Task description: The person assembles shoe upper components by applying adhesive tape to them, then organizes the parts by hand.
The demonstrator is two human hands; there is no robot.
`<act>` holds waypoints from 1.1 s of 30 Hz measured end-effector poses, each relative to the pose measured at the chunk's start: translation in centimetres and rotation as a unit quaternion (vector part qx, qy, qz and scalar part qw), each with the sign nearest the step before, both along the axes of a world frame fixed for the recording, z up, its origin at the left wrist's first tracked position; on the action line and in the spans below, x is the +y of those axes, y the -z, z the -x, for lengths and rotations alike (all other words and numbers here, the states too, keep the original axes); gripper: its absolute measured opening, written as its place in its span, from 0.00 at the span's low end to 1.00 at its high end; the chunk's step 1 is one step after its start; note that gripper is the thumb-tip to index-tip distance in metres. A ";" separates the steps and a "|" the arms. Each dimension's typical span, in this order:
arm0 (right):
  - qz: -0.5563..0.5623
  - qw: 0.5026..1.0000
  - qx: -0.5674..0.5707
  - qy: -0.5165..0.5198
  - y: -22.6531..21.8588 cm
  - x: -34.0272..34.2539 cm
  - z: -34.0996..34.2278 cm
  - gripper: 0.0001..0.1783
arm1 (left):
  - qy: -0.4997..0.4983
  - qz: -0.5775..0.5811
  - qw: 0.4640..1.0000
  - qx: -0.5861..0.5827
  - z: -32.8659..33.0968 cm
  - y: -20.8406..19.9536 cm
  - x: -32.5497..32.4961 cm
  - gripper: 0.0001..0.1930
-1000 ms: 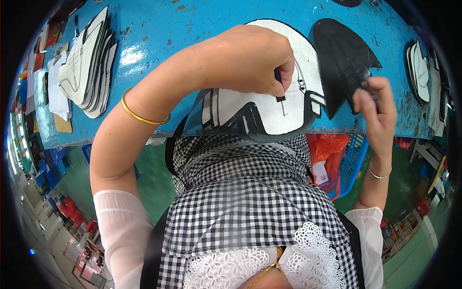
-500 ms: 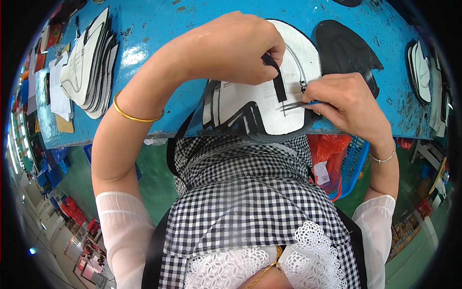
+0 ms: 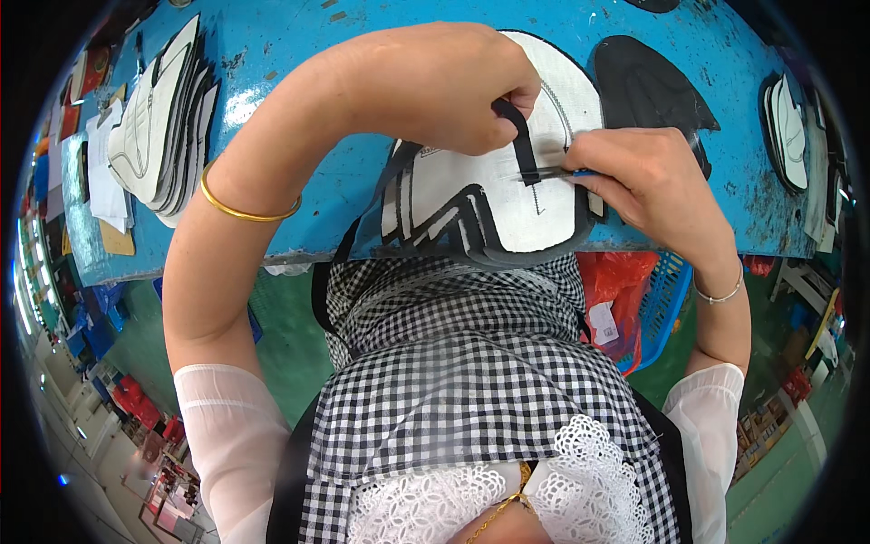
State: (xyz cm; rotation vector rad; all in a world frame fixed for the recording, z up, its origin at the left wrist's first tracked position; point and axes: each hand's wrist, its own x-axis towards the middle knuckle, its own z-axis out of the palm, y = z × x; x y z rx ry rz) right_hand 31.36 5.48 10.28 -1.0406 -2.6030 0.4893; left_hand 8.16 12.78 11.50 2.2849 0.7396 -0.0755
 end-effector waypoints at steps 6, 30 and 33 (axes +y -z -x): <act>0.016 0.999 -0.029 0.036 -0.8 0.4 0.4 0.12 | 0.004 0.020 0.999 0.043 -0.1 -0.1 0.1 0.06; -0.039 0.989 -0.129 0.058 -0.6 -5.2 5.7 0.17 | -0.275 0.368 0.804 -0.379 2.8 -1.5 1.0 0.08; -0.088 0.981 -0.148 0.085 0.4 -5.6 6.2 0.16 | -0.318 0.207 0.837 -0.394 3.1 -5.7 0.4 0.08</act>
